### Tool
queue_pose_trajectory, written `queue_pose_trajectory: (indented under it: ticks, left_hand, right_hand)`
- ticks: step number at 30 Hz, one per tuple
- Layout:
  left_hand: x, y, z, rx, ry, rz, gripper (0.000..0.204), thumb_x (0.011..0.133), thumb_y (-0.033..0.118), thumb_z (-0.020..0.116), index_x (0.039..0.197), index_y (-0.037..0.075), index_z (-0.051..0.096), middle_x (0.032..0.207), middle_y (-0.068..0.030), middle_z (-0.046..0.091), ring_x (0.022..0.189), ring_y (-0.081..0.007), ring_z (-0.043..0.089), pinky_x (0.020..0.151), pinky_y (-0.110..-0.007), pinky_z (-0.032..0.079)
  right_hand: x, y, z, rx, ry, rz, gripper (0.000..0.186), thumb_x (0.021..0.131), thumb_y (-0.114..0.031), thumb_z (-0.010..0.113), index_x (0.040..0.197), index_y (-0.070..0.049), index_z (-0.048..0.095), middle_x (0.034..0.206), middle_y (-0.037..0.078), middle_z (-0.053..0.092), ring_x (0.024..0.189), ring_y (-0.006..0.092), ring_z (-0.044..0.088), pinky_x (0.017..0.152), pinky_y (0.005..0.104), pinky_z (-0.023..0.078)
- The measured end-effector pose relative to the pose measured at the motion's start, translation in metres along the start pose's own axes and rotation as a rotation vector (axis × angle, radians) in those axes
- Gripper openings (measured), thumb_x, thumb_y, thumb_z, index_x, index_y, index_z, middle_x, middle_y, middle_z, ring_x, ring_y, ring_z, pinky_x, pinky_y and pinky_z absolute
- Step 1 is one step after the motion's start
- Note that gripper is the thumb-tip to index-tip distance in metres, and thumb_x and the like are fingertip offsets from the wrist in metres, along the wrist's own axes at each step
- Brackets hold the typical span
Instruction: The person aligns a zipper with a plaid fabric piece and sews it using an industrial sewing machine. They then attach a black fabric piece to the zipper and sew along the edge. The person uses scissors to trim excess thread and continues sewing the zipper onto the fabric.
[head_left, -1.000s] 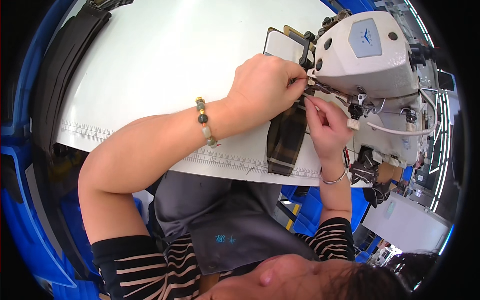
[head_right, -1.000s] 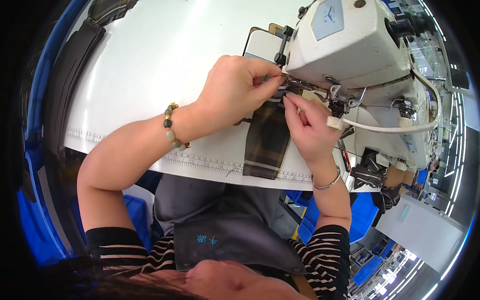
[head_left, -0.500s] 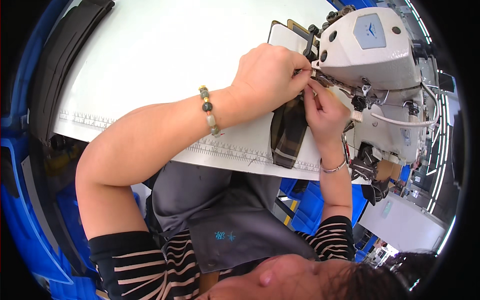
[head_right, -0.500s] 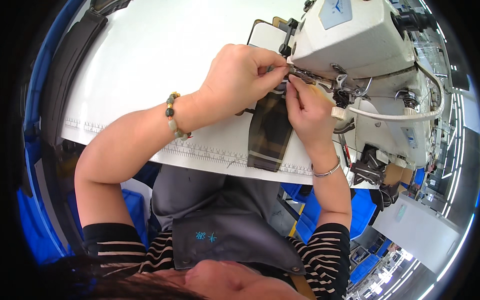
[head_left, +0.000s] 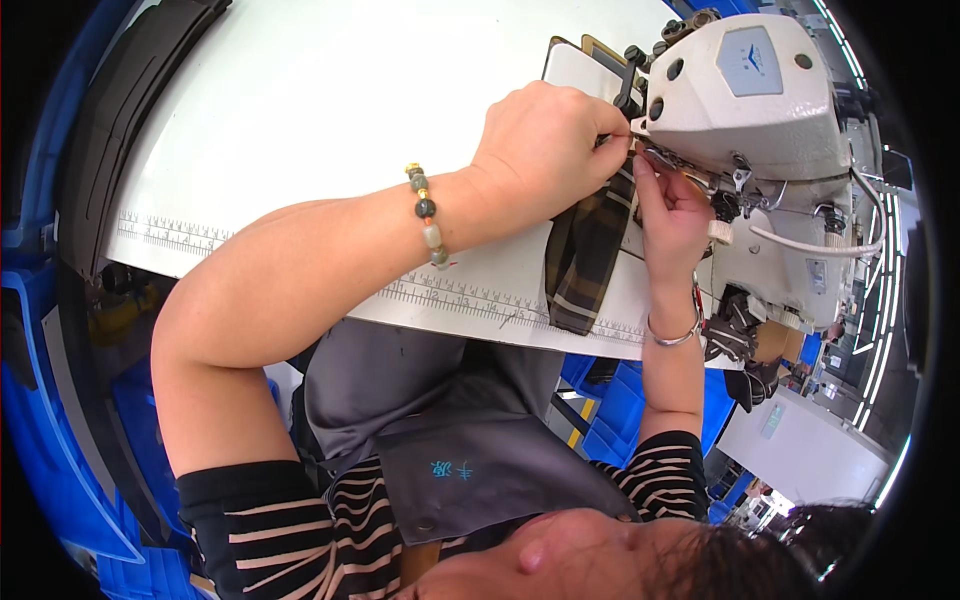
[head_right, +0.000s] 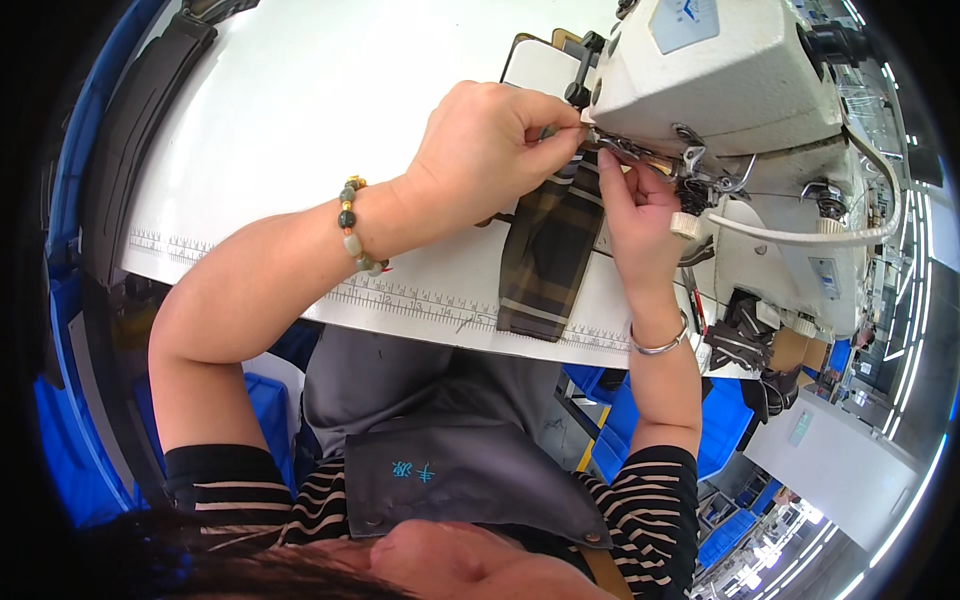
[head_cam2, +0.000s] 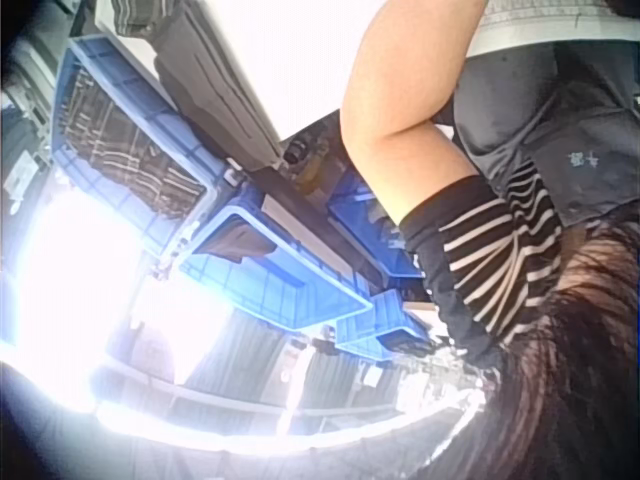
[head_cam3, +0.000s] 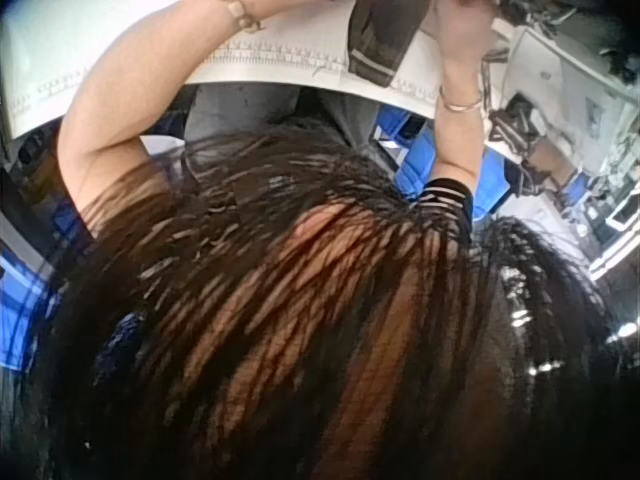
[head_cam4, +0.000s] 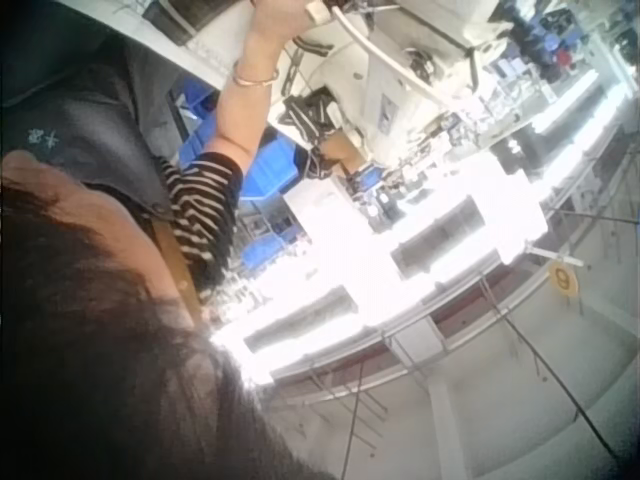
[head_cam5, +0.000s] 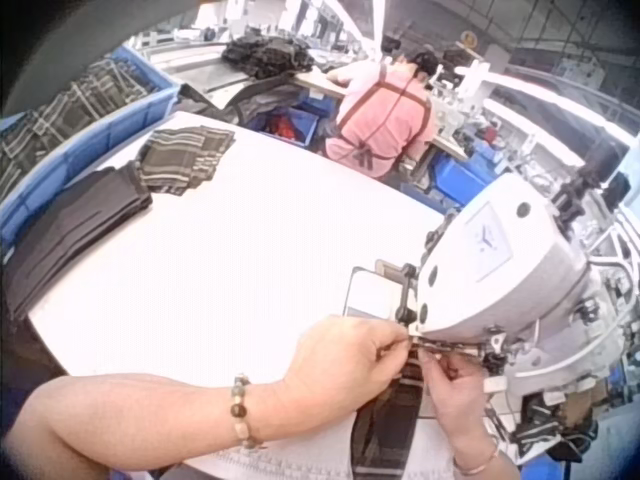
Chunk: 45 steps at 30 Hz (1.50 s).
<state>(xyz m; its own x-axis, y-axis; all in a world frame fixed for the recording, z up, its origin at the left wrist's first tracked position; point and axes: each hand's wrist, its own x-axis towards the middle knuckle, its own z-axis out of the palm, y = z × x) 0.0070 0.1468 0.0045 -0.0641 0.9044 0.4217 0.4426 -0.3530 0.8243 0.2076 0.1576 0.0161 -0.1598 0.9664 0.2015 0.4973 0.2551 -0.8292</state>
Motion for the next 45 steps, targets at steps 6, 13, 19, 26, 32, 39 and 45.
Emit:
queue_pose_trajectory:
  ticks: [6, 13, 19, 26, 32, 39, 45]
  left_hand:
    - [0.0, -0.002, 0.004, 0.004, 0.014, 0.006, 0.016, 0.09, 0.022, 0.075, 0.095, 0.009, 0.083, 0.062, -0.0069, 0.07, 0.052, -0.0235, 0.066, 0.054, -0.034, 0.052]
    - [0.003, -0.001, 0.005, 0.007, -0.001, -0.007, 0.017, 0.09, 0.024, 0.074, 0.094, 0.01, 0.083, 0.06, -0.0065, 0.069, 0.05, -0.024, 0.065, 0.053, -0.034, 0.051]
    - [0.003, -0.001, 0.005, 0.034, -0.024, -0.019, 0.017, 0.092, 0.023, 0.073, 0.091, 0.01, 0.082, 0.058, -0.0058, 0.067, 0.049, -0.0232, 0.064, 0.052, -0.035, 0.051]
    - [0.003, -0.001, 0.006, 0.023, -0.027, -0.021, 0.018, 0.092, 0.024, 0.073, 0.092, 0.009, 0.082, 0.058, -0.0068, 0.066, 0.049, -0.0229, 0.064, 0.052, -0.035, 0.05]
    - [0.005, 0.0, 0.001, 0.11, -0.063, 0.016, 0.015, 0.092, 0.025, 0.075, 0.091, 0.012, 0.082, 0.063, -0.0067, 0.068, 0.055, -0.0237, 0.066, 0.054, -0.036, 0.051]
    - [-0.017, 0.025, -0.02, 0.499, 0.142, 0.849, 0.019, 0.063, 0.015, 0.07, 0.08, 0.007, 0.07, 0.087, 0.0008, 0.065, 0.075, -0.0139, 0.06, 0.061, -0.025, 0.051]
    - [-0.034, 0.034, 0.001, 0.199, -0.155, 0.814, 0.024, 0.085, 0.022, 0.072, 0.102, 0.006, 0.067, 0.085, -0.0059, 0.068, 0.079, -0.0229, 0.069, 0.066, -0.036, 0.056]
  right_hand:
    - [0.0, -0.015, -0.003, 0.293, -0.1, 0.28, 0.016, 0.099, -0.02, 0.074, 0.103, -0.004, 0.073, 0.067, 0.0, 0.061, 0.047, 0.0039, 0.042, 0.043, 0.0203, 0.031]
    - [0.004, -0.01, 0.003, 0.623, -0.071, 0.351, 0.013, 0.097, -0.014, 0.075, 0.103, -0.004, 0.071, 0.067, 0.004, 0.064, 0.041, 0.0055, 0.043, 0.038, 0.0194, 0.03]
    - [0.005, -0.009, 0.008, 0.591, -0.083, 0.328, 0.013, 0.098, -0.016, 0.075, 0.102, -0.005, 0.07, 0.067, 0.004, 0.065, 0.041, 0.0058, 0.047, 0.037, 0.0191, 0.032]
    - [0.005, -0.013, 0.015, 0.56, -0.009, 0.341, 0.016, 0.099, -0.017, 0.076, 0.103, -0.002, 0.072, 0.062, 0.001, 0.059, 0.041, 0.005, 0.043, 0.037, 0.0193, 0.028]
    - [0.005, -0.013, 0.012, 0.551, -0.036, 0.359, 0.016, 0.1, -0.017, 0.073, 0.103, -0.001, 0.071, 0.06, -0.001, 0.055, 0.041, 0.0045, 0.041, 0.038, 0.0195, 0.028]
    - [-0.018, -0.033, -0.042, 0.201, -0.316, 0.467, 0.013, 0.095, -0.012, 0.075, 0.099, -0.001, 0.07, 0.061, 0.001, 0.062, 0.043, 0.0046, 0.052, 0.038, 0.0197, 0.036]
    - [-0.043, -0.046, -0.096, 0.253, -0.648, 0.496, 0.006, 0.09, 0.0, 0.073, 0.093, 0.004, 0.069, 0.06, 0.003, 0.064, 0.043, 0.0055, 0.055, 0.037, 0.0195, 0.039]
